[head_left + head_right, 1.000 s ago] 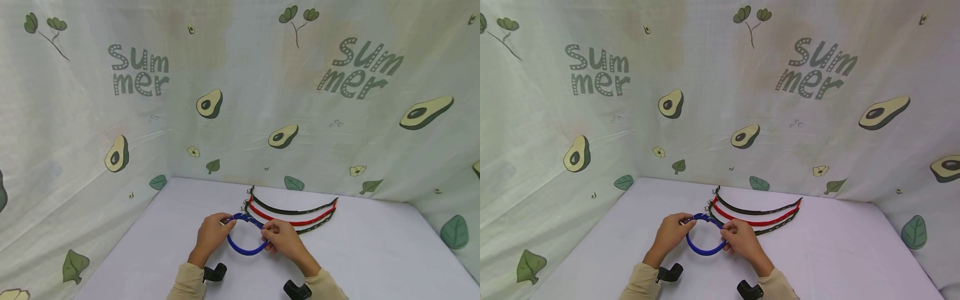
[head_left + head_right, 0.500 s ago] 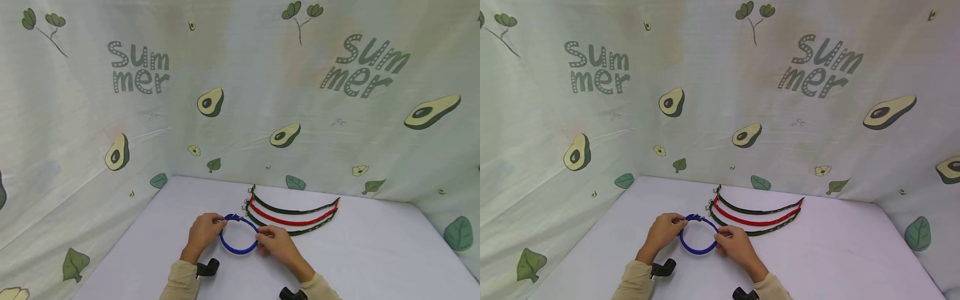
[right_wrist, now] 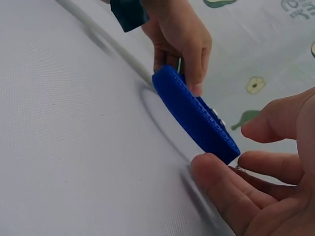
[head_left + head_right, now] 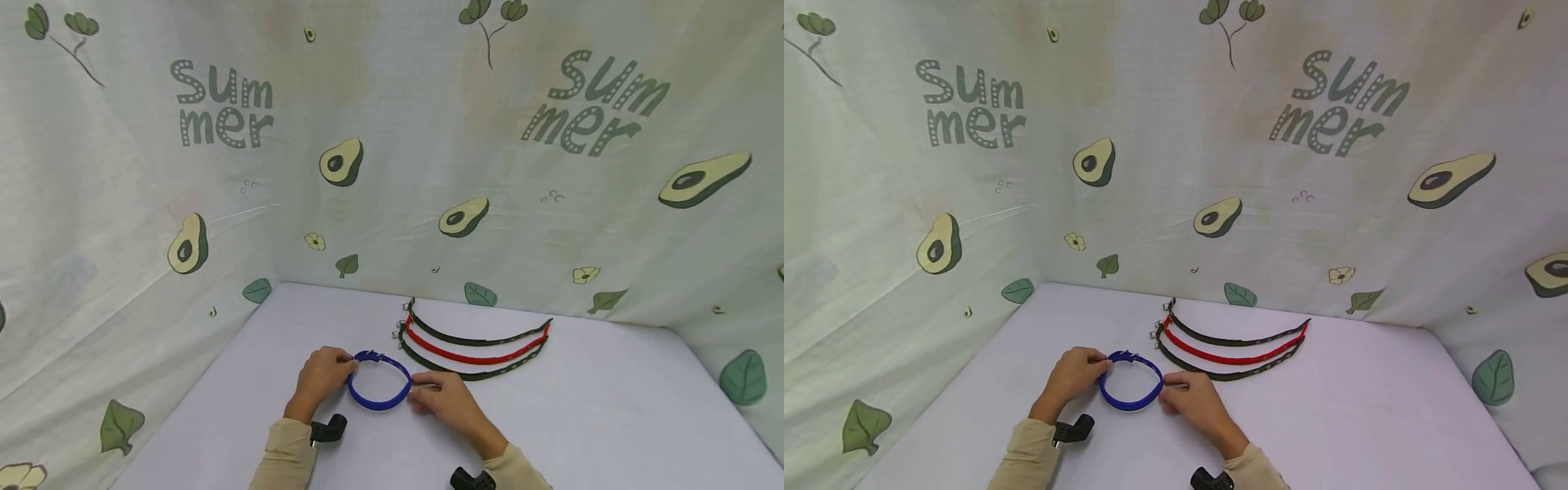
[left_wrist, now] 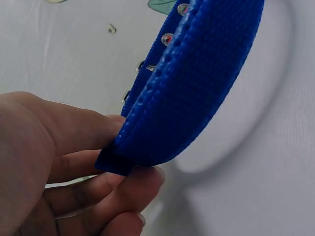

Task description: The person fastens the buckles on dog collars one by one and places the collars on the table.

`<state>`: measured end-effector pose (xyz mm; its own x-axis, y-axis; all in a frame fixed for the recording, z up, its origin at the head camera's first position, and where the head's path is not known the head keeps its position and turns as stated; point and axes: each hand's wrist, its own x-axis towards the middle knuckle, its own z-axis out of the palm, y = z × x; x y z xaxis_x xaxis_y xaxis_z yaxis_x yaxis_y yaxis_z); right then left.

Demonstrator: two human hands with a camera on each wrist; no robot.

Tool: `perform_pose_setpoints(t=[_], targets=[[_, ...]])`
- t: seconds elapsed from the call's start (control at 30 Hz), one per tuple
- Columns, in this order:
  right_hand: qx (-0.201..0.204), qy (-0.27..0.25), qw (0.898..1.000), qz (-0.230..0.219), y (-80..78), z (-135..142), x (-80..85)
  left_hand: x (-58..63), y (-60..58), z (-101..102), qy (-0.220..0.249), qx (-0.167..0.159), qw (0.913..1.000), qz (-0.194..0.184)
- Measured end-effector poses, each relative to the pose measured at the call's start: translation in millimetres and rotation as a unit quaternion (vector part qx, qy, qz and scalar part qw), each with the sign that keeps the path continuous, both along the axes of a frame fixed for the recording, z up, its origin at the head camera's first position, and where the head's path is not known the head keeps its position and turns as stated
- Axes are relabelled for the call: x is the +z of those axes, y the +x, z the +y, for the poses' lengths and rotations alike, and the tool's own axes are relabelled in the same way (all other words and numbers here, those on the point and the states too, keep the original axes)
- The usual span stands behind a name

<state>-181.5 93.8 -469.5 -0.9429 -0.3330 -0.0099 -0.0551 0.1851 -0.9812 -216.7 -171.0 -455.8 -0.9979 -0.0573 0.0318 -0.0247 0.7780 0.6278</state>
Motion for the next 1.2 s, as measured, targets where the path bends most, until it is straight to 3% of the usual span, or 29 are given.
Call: perform_pose_setpoints(t=[0.27,0.7,1.2], targets=[[0.036,-0.019,0.999,-0.005,-1.0,0,-4.1,-3.0,-2.7,-3,-0.009,0.004,0.9999,-0.001],[0.041,-0.023,0.999,-0.013,0.0,-4,-6.3,-9.3,-5.4,-11,-0.014,0.005,0.9999,0.007],[0.089,-0.046,0.994,-0.033,2.0,-4,-0.7,-4.8,-2.1,-15,-0.004,0.014,0.9999,-0.002]])
